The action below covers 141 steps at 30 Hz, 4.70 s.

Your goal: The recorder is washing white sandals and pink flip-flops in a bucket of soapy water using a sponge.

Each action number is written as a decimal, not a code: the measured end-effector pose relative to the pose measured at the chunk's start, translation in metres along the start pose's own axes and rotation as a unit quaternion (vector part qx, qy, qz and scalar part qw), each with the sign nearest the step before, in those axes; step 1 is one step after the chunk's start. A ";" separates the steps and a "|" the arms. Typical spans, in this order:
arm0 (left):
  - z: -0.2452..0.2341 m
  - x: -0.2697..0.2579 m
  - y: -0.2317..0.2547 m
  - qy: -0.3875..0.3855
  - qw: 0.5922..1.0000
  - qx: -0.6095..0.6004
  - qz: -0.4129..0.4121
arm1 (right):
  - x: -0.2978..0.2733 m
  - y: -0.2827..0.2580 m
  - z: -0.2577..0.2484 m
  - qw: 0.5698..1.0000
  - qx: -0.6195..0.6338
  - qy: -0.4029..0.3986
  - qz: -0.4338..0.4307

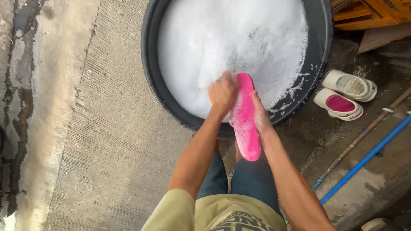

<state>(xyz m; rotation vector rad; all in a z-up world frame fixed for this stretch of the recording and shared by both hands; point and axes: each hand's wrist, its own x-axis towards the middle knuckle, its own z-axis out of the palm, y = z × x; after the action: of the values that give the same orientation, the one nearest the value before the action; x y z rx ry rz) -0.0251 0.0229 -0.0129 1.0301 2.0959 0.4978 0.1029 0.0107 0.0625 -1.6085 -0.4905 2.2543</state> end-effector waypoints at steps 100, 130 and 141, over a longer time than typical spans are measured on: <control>0.072 -0.046 -0.018 0.108 0.983 -0.097 -0.115 | 0.018 -0.035 -0.089 0.980 0.118 -0.159 0.017; 0.053 -0.021 0.067 0.071 0.995 -0.061 0.043 | -0.025 -0.035 -0.067 0.986 0.038 -0.129 0.096; 0.065 -0.061 0.083 0.139 0.971 -0.019 0.192 | -0.033 -0.060 -0.071 0.983 0.107 -0.101 0.108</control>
<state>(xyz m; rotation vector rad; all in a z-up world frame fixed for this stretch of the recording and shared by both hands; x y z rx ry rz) 0.0916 0.0260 0.0227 1.4214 2.1166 0.9152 0.1845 0.0549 0.0960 -1.3927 -0.1163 2.5457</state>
